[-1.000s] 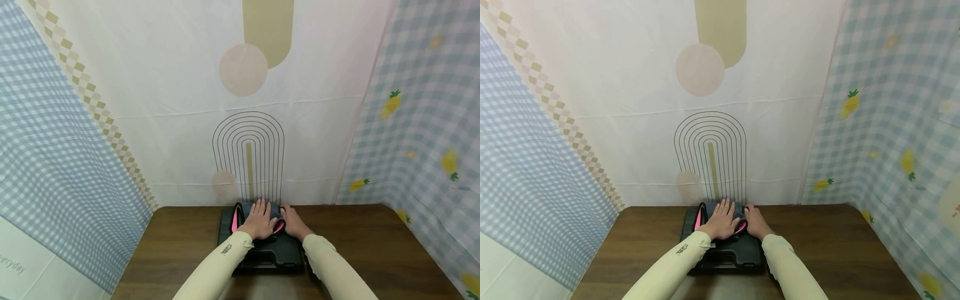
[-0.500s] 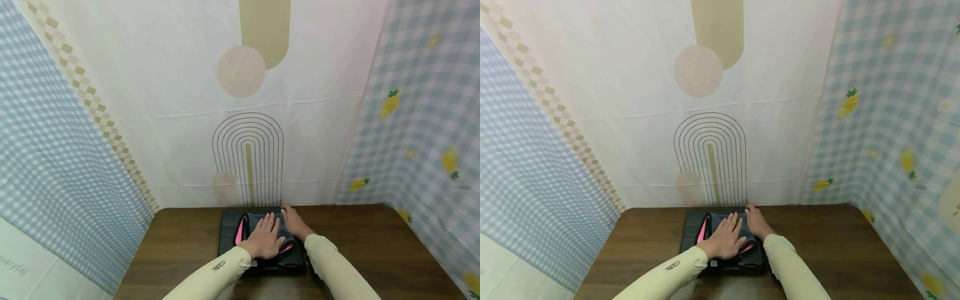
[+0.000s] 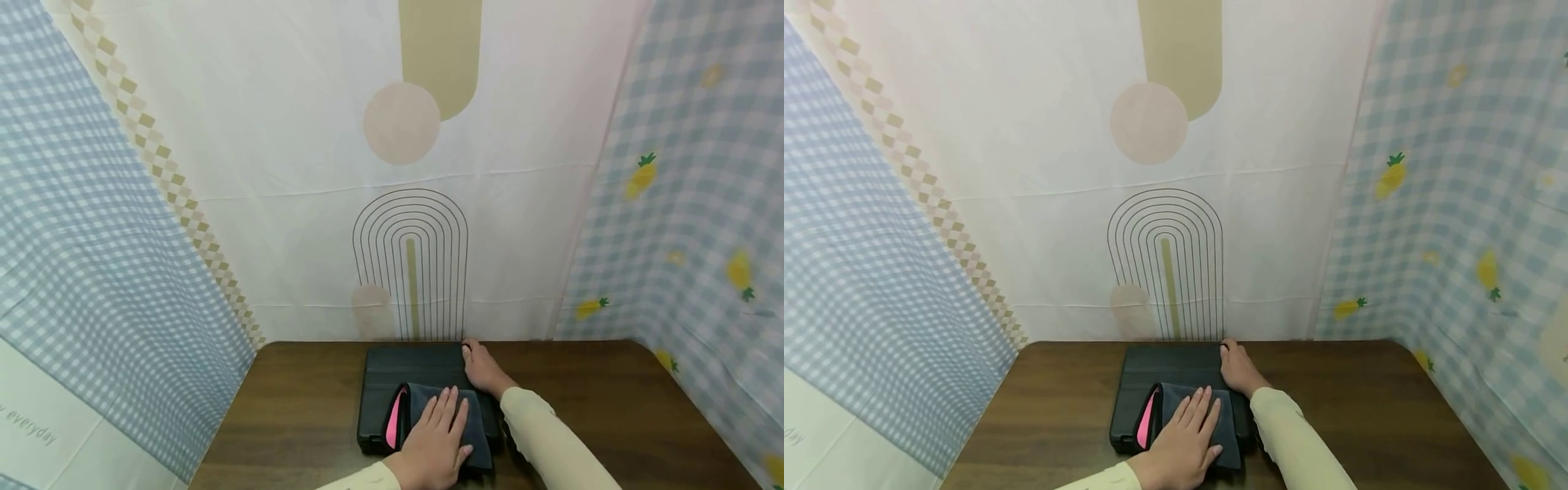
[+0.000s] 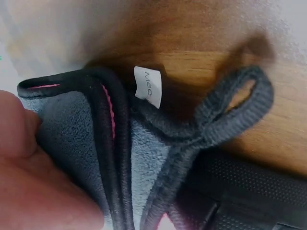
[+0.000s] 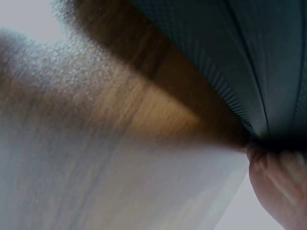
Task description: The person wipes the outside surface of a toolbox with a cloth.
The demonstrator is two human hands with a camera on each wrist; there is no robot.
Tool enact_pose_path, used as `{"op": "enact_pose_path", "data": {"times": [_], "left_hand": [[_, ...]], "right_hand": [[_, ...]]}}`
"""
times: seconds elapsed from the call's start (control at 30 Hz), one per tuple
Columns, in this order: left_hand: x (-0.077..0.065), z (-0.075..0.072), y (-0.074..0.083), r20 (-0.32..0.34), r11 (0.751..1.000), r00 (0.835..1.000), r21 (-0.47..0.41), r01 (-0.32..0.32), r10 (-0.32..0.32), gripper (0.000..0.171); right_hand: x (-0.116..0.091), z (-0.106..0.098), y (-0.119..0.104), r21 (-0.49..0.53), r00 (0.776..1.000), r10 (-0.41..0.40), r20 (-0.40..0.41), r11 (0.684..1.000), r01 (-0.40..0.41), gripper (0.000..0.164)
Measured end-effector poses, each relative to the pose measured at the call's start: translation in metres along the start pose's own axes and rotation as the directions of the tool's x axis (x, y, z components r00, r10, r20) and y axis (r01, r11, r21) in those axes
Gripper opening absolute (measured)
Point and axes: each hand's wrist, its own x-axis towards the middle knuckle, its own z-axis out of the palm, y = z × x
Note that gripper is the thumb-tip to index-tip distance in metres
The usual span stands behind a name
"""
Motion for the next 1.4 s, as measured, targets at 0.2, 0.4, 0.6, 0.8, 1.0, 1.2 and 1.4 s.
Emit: {"op": "enact_pose_path", "data": {"times": [0.2,0.4,0.6,0.8,1.0,1.2,1.4], "left_hand": [[-0.001,0.009,0.0,-0.071,0.995,0.997,0.098,-0.004,0.011,0.073],[-0.011,0.021,-0.007,-0.183,0.972,0.983,0.234,0.008,0.036,0.075],[-0.035,0.028,-0.028,-0.273,0.929,0.959,0.367,0.037,0.069,0.085],[-0.07,0.042,-0.059,-0.402,0.896,0.912,0.431,0.105,0.086,0.098],[-0.094,0.046,-0.077,-0.457,0.919,0.89,0.347,0.186,-0.008,0.09],[-0.099,0.051,-0.079,-0.477,0.933,0.877,0.288,0.213,-0.053,0.089],[-0.099,0.04,-0.074,-0.397,0.97,0.893,0.025,0.244,-0.214,0.07]], "right_hand": [[-0.001,0.001,0.004,-0.014,1.0,0.017,-0.005,1.0,-0.017,0.047],[-0.002,0.005,0.005,-0.031,1.0,0.018,0.005,0.999,-0.018,0.048],[-0.001,0.004,0.003,-0.035,1.0,0.002,-0.003,0.999,-0.002,0.048],[0.0,0.003,0.0,-0.026,1.0,0.003,0.012,1.0,-0.003,0.05],[0.0,0.001,0.001,-0.027,1.0,-0.002,0.006,1.0,0.002,0.049],[-0.001,0.0,0.003,-0.031,1.0,0.005,0.005,1.0,-0.004,0.05],[0.0,0.0,0.001,-0.036,1.0,0.0,0.002,0.999,0.0,0.049]]}}
